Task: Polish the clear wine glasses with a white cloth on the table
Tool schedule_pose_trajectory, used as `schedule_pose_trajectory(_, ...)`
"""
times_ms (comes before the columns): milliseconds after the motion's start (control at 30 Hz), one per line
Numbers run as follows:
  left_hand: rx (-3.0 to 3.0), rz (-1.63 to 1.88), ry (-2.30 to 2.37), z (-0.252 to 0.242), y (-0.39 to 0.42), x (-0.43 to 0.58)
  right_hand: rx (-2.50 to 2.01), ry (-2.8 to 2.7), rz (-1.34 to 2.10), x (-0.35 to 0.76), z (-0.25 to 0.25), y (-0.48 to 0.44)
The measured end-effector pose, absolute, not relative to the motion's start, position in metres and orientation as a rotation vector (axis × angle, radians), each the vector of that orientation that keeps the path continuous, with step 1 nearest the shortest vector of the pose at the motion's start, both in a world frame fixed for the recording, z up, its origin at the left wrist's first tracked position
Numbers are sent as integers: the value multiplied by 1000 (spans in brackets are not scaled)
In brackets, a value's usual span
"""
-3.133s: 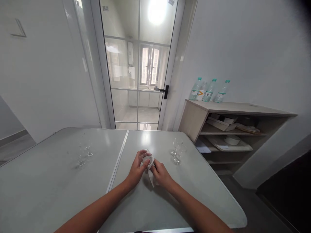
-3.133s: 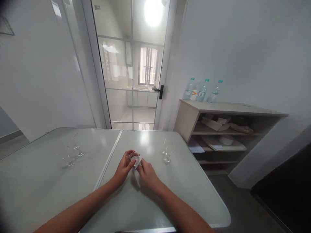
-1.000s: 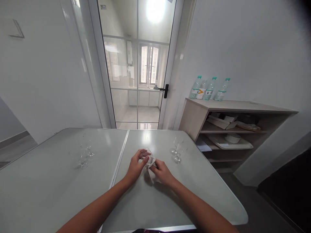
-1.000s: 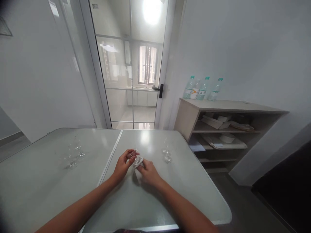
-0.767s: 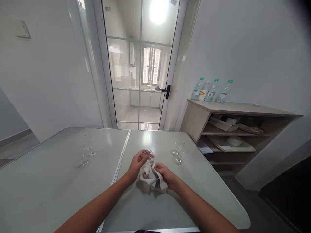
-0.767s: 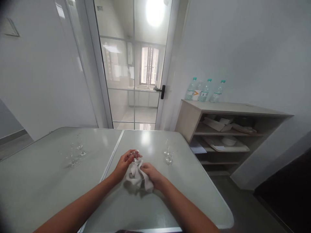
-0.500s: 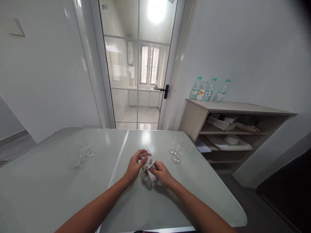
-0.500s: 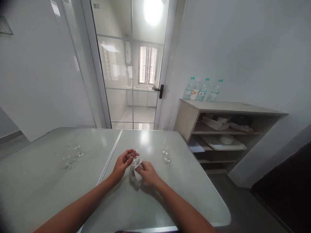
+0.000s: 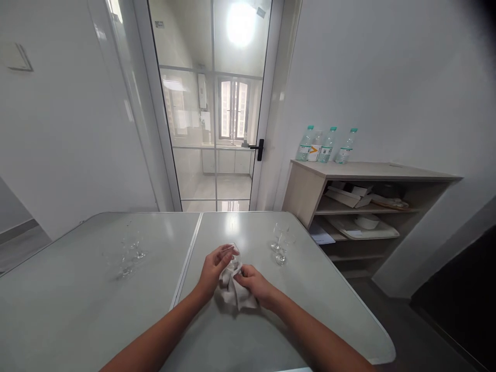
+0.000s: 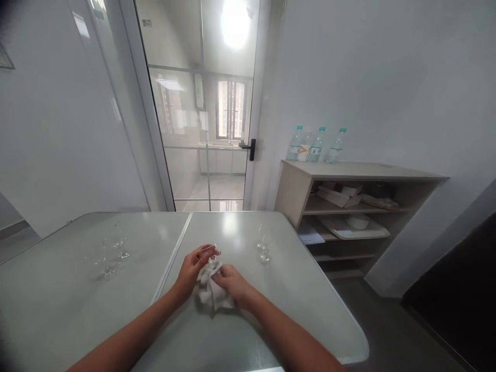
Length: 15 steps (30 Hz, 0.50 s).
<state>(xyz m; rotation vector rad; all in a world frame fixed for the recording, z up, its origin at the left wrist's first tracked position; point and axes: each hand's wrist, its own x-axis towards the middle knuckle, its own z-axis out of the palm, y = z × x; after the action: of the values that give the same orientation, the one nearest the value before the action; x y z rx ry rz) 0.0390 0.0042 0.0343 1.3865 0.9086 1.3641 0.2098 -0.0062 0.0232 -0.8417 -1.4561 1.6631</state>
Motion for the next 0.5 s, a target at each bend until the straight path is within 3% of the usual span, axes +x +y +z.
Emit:
schedule_pose_trajectory(67,1299,1300,813,35,7,39,-768,-1302,1944,210,23,-8)
schedule_pose_trajectory(133,1279,1281,781,35,8,38,-750,-1250,2001,210,22,-9)
schedule_pose_trajectory(200,1336,1330,835,35,7,38,-788,-1359,1827,210,21,-8)
schedule_pose_trajectory(367,1589,1416,970,36,-2,38,-1000,-1797,1010,214,20,-3)
schedule_pose_trajectory(433,1540,1405,879,36,-2,37,-981,-1824,1035,217,22,-1)
schedule_pose_trajectory(500,1423,1393,767,34,1,36,-885,-1710,1303,217,23,-2)
